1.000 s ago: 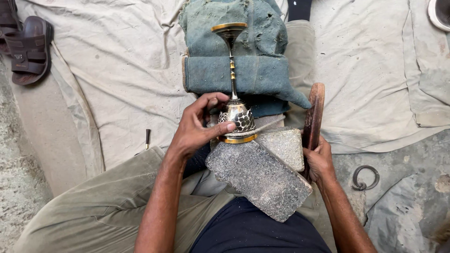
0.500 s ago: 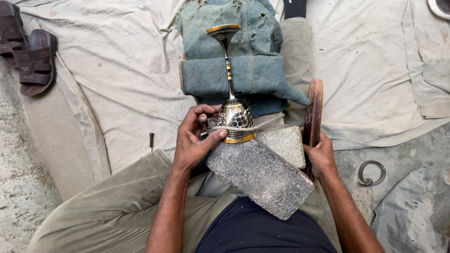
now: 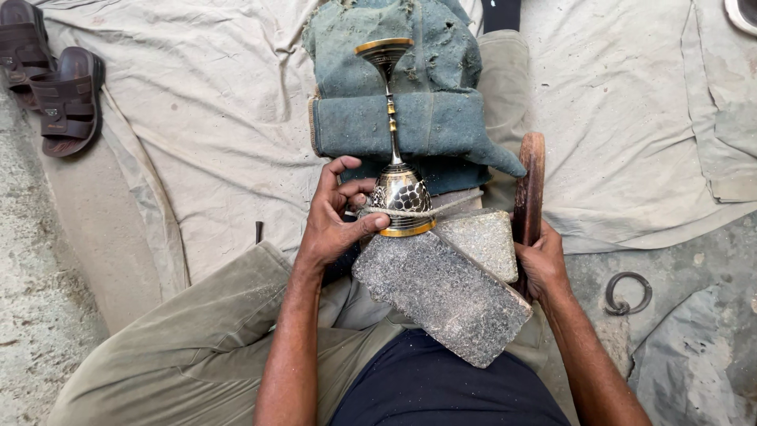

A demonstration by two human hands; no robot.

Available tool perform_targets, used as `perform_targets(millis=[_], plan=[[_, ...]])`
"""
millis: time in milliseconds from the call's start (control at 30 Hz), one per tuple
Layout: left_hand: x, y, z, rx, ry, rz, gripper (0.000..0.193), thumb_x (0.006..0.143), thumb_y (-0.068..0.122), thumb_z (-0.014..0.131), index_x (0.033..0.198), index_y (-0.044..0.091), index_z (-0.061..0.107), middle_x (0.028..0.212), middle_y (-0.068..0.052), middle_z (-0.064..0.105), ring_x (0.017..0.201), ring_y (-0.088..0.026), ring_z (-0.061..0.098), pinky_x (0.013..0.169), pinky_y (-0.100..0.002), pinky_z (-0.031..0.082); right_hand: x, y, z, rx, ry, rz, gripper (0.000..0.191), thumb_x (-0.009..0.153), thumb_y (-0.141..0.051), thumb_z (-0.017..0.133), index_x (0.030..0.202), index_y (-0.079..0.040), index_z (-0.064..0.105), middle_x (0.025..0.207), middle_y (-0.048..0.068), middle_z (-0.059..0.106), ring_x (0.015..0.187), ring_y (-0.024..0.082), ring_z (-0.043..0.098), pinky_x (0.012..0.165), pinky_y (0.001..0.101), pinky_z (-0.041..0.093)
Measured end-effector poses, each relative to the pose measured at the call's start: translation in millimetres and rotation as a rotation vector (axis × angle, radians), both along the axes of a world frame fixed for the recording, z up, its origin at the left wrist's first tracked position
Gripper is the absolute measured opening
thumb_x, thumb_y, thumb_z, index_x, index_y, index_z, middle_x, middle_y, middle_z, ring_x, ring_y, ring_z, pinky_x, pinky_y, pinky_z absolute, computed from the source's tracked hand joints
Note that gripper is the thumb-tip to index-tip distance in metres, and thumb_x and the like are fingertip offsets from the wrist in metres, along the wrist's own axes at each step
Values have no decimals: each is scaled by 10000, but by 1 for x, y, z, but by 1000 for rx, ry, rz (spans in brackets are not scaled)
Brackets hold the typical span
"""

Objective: The person holds a decorative metal object on a stone block and repeatedly strikes it with a wooden mallet. The object is rotated occasionally to access different areas while the person continues hammering.

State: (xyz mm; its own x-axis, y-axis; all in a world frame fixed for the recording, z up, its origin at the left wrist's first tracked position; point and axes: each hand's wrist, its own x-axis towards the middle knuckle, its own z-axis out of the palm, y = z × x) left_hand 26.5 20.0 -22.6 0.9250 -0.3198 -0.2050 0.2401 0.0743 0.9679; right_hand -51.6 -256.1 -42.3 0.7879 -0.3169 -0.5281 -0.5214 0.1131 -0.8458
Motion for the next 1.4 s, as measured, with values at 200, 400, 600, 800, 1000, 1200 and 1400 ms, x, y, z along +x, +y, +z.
perform_targets(millis=[200,400,600,800,1000,1200,1400], plan=[[-3,-11,18,566,-95,-52,921,616,406,969,1377,145,520,1165,-139,752,988,-148,699,892,-320,574,0,1,1,16,-21,-9,433,800,139,689,1212,19,632,1025,117,734,860,155,719,722,291,608],[-4,-21,18,336,-130,-18,911,615,355,961,1332,105,458,1142,-117,741,922,-100,677,824,-271,558,0,-1,-2,21,23,-19,421,820,138,669,1222,27,610,1010,137,732,838,178,718,688,313,609],[10,-6,-2,-73,-15,-145,720,772,221,923,1333,77,495,1133,-85,737,900,-69,529,812,-237,454,-1,-1,-2,17,11,-12,402,834,144,685,1215,33,621,1035,130,705,882,176,704,723,299,601],[-1,6,11,161,-144,-93,584,783,229,897,1258,71,596,1264,-70,692,981,-82,637,900,-285,548,-3,-3,-6,53,5,-27,459,794,176,636,1224,16,619,1069,128,714,907,176,718,749,299,610],[-32,5,31,509,-458,-66,239,894,30,765,1119,108,777,1147,-85,658,849,-153,645,718,-302,574,-5,-7,-15,0,4,-16,425,825,153,678,1229,29,633,1063,128,709,912,169,702,757,294,599],[-31,9,27,412,-597,-95,349,869,-116,727,1167,66,749,1098,-51,657,981,-165,663,802,-285,562,-9,-10,-24,24,6,-28,430,810,150,680,1215,16,628,1039,123,715,887,164,706,738,297,605],[-84,5,58,508,-314,-260,491,782,-144,585,1208,92,644,1109,-92,583,1015,-188,673,809,-301,587,-13,-14,-28,-1,10,-4,457,779,167,666,1211,25,634,1056,123,713,888,162,708,741,285,591]])
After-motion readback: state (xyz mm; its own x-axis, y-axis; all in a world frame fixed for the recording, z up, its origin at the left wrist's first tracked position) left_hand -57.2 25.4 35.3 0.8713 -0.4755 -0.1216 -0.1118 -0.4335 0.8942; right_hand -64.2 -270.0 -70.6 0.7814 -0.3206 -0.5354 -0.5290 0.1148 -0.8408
